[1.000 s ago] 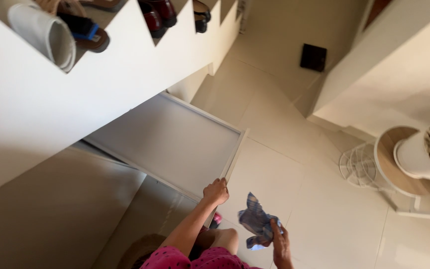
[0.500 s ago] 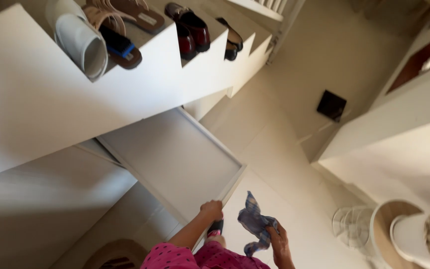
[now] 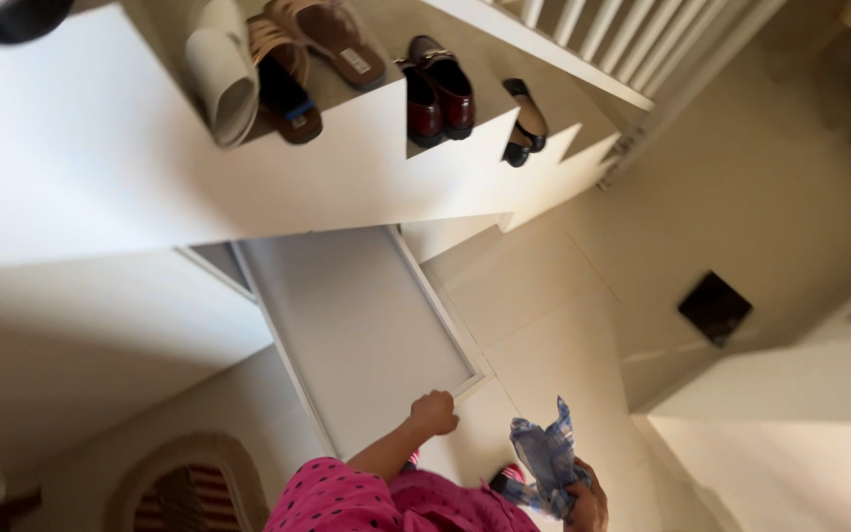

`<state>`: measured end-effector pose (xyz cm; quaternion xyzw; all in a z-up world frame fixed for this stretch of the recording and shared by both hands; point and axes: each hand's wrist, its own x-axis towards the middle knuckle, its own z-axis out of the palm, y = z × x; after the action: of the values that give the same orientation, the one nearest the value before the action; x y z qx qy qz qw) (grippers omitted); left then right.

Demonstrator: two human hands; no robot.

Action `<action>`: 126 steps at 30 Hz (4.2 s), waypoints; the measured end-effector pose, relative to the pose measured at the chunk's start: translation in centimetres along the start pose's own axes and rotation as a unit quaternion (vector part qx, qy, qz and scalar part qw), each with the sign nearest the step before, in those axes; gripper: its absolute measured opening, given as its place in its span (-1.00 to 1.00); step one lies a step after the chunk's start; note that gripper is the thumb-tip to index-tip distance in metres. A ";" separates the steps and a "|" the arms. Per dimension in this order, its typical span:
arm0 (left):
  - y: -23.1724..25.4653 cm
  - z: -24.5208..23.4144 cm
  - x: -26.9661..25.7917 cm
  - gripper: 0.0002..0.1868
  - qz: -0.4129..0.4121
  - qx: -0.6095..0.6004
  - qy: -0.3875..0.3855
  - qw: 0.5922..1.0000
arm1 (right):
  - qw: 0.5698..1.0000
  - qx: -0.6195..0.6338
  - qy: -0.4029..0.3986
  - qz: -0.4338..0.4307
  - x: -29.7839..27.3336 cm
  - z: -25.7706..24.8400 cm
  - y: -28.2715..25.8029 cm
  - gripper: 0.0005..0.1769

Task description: Cleaning a shoe storage drawer and wiping down several pairs of shoes with a cloth.

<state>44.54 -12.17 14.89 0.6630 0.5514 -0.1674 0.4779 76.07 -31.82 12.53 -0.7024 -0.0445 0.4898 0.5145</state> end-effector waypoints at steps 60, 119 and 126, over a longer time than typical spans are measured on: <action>17.4 -9.8 15.5 -0.69 -0.331 -0.525 0.455 0.638 | 0.323 -0.538 -0.434 -0.646 28.9 64.9 -38.7 -0.17; 17.0 -14.3 2.6 -0.76 -0.120 -0.600 0.629 0.480 | 0.438 -0.325 -0.782 -0.303 8.0 44.0 -30.3 -0.68; 12.3 -3.7 -4.3 -0.89 -0.138 -0.595 0.674 0.415 | 0.450 -0.296 -0.793 -0.285 -0.3 37.1 -25.4 -0.76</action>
<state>52.92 -10.79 25.46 0.0271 0.7422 0.6397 0.1983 59.94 5.03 32.57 -0.0670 -0.7730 0.6179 0.1275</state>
